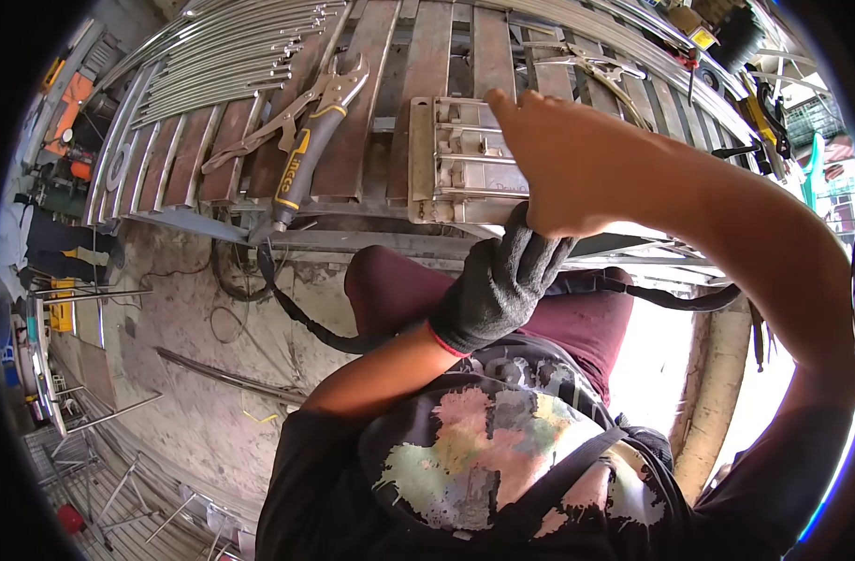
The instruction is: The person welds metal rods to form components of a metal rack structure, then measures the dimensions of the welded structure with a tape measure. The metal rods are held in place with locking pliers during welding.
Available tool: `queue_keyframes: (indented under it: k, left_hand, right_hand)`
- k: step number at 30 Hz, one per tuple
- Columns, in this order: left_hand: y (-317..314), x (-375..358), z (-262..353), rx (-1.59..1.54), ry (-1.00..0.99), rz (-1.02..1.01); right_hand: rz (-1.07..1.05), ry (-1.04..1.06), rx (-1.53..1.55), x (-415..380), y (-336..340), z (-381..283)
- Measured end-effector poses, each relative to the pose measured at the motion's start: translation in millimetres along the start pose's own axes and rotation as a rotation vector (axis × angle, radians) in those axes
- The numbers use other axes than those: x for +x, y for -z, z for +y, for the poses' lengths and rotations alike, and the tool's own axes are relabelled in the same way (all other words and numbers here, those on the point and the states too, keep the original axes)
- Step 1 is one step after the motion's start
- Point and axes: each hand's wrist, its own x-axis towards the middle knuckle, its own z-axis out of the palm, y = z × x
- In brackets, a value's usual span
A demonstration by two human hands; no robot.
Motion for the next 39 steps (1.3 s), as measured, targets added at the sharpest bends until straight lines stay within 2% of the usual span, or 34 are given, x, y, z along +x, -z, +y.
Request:
queue_keyframes:
  k: [1,3,6,7,10,13,14,17,21,22,23,25,28,32,35,37,39]
  left_hand:
    - [-0.1,1.4,1.6,-0.006,0.008,0.008]
    - [-1.1,4.9,0.3,-0.017,0.025,0.034]
    - [10.7,1.7,-17.1,-0.388,-0.003,0.060]
    - [16.5,-5.0,-21.7,-0.479,0.010,0.130]
    - [29.1,-20.0,-47.1,-0.668,0.029,0.387]
    - [48.3,-23.0,-80.3,-0.626,0.267,0.477]
    - [49.1,-26.1,-82.4,-0.533,0.292,0.389]
    - [34.2,-13.1,-63.8,-0.070,0.066,0.424]
    - [38.6,-4.5,-31.5,0.049,0.034,0.039]
    - [38.2,1.0,-28.7,0.123,0.031,0.060]
    - [37.1,2.9,-25.6,0.104,0.077,0.063]
    - [35.2,5.3,-20.1,0.068,0.169,0.065]
    - [36.6,14.8,-22.2,0.129,0.154,0.109]
    - [46.3,20.4,-28.2,0.077,0.126,0.024]
    - [51.0,29.4,-28.7,0.066,0.157,-0.036]
    - [53.2,36.6,-29.4,-0.002,0.255,-0.042]
    - [54.7,39.2,-30.9,-0.017,0.214,-0.080]
  right_hand:
    - [-0.017,0.006,0.072,-0.1,0.3,5.3]
    - [0.042,0.066,0.019,1.1,-3.0,9.6]
    - [0.009,0.034,0.080,1.5,7.5,16.6]
    - [-0.026,0.008,0.123,2.1,11.7,17.9]
    - [0.057,0.002,0.183,-4.1,5.7,22.6]
    - [0.231,0.061,0.115,-4.3,-13.4,17.3]
    - [0.173,0.093,0.121,-1.7,-8.0,21.7]
    - [0.067,0.107,0.090,5.9,5.8,26.0]
    - [0.133,0.134,-0.067,9.2,-5.0,9.0]
    - [0.181,0.173,-0.117,11.0,-12.3,11.4]
    - [0.228,0.210,-0.167,12.9,-16.8,13.7]
    - [0.184,0.201,-0.171,13.4,-16.4,14.7]
    - [0.239,0.133,-0.042,18.4,-25.7,17.0]
    - [0.284,0.135,0.004,16.1,-19.3,21.2]
    - [0.164,0.107,0.039,17.7,-7.8,18.9]
    - [0.164,0.102,0.024,20.3,-10.2,19.6]
    - [0.187,0.104,0.022,21.8,-13.8,20.3]
